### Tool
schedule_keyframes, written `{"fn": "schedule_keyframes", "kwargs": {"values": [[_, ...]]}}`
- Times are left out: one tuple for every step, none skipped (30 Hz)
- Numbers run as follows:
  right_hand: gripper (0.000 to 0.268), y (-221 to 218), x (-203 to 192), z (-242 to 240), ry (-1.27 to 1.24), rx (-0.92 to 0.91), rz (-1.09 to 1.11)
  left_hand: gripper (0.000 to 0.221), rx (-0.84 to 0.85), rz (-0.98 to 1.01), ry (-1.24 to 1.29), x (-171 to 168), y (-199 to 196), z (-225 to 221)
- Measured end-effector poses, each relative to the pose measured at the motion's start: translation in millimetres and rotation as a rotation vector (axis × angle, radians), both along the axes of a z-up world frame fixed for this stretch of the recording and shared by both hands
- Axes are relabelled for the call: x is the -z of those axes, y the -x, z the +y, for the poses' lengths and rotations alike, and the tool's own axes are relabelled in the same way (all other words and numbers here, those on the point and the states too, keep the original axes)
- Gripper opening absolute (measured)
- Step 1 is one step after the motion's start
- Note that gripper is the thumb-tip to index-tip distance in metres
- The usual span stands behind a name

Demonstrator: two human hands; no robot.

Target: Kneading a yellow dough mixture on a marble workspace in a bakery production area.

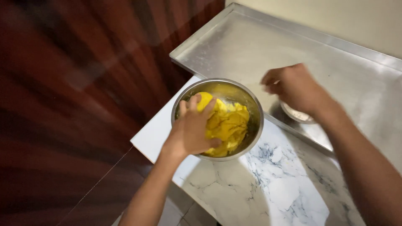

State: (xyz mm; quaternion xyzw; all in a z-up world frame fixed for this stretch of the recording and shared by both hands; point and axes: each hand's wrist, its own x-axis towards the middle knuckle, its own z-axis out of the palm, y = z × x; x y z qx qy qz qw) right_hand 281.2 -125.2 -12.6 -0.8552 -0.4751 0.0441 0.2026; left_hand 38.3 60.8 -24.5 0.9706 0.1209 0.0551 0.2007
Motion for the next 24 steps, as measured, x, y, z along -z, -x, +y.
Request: {"fn": "schedule_keyframes", "kwargs": {"values": [[0.016, -9.7, 2.4, -12.4, 0.0, 0.007, -0.001, 0.11, 0.007, -0.001, 0.0, 3.7, -1.2, 3.7], [0.023, -19.8, 3.8, -25.2, 0.063, 0.056, -0.047, 0.102, 0.005, -0.026, -0.022, 7.0, -3.1, 7.2], [0.031, -29.8, 5.2, -38.3, 0.125, 0.106, -0.094, 0.095, 0.004, -0.052, -0.044, 10.3, -5.1, 10.5], [0.031, -35.7, 12.7, -45.9, 0.125, 0.114, -0.096, 0.095, 0.012, -0.055, -0.044, 2.4, -6.8, 3.3], [0.038, -41.9, 20.3, -53.7, 0.261, 0.14, -0.139, 0.09, -0.047, -0.009, -0.058, -5.3, -8.7, -4.1], [0.046, -47.8, 28.8, -61.8, 0.397, 0.169, -0.177, 0.084, -0.105, 0.041, -0.071, -12.8, -10.3, -11.6], [0.046, -48.9, 35.4, -66.0, 0.398, 0.177, -0.177, 0.084, -0.097, 0.04, -0.071, -16.0, -14.2, -21.8], [0.046, -50.3, 41.4, -69.6, 0.395, 0.159, -0.145, 0.075, -0.065, -0.046, -0.159, -19.4, -18.0, -31.7], [0.047, -51.6, 47.6, -73.3, 0.391, 0.141, -0.114, 0.066, -0.033, -0.133, -0.248, -22.7, -21.5, -41.6], [0.047, -42.2, 43.0, -71.3, 0.393, 0.147, -0.112, 0.066, -0.026, -0.133, -0.245, -23.9, -26.7, -49.1], [0.026, -32.7, 38.4, -69.1, 0.437, 0.186, -0.061, 0.065, 0.067, -0.247, -0.208, -25.2, -31.6, -56.6], [0.013, -24.1, 33.0, -65.5, 0.478, 0.224, -0.012, 0.063, 0.159, -0.362, -0.172, -27.2, -37.1, -63.0], [0.013, -26.3, 34.9, -68.5, 0.479, 0.23, -0.011, 0.063, 0.165, -0.364, -0.17, -26.1, -41.3, -68.6], [0.01, -28.2, 37.2, -71.3, 0.477, 0.201, -0.093, 0.06, 0.199, -0.412, -0.116, -24.9, -44.9, -74.2], [0.007, -29.7, 39.5, -73.9, 0.475, 0.171, -0.175, 0.057, 0.233, -0.46, -0.062, -23.7, -48.1, -79.7], [0.007, -34.7, 42.5, -75.6, 0.475, 0.172, -0.176, 0.057, 0.234, -0.461, -0.062, -25.1, -50.4, -80.8], [0.012, -39.5, 45.6, -77.2, 0.342, 0.158, -0.172, 0.054, 0.256, -0.464, -0.064, -26.4, -52.5, -81.8], [0.022, -43.4, 50.1, -78.9, 0.208, 0.144, -0.164, 0.052, 0.278, -0.464, -0.067, -27.2, -53.7, -82.9], [0.022, -42.8, 48.0, -78.6, 0.207, 0.144, -0.162, 0.052, 0.279, -0.462, -0.068, -25.9, -54.3, -81.1], [0.018, -42.7, 45.3, -77.9, 0.187, 0.132, -0.179, 0.049, 0.277, -0.493, -0.062, -25.0, -55.2, -79.0], [0.013, -42.6, 42.4, -77.2, 0.166, 0.119, -0.195, 0.047, 0.274, -0.525, -0.056, -24.2, -56.1, -76.8], [0.013, -42.3, 41.8, -77.7, 0.165, 0.12, -0.195, 0.047, 0.274, -0.525, -0.057, -26.5, -54.1, -74.3], [0.019, -41.9, 41.3, -78.1, 0.099, 0.114, -0.149, 0.043, 0.255, -0.514, -0.02, -28.9, -52.0, -71.9], [0.026, -40.7, 41.4, -78.2, 0.033, 0.108, -0.1, 0.039, 0.235, -0.5, 0.018, -31.1, -49.1, -69.2]]}}
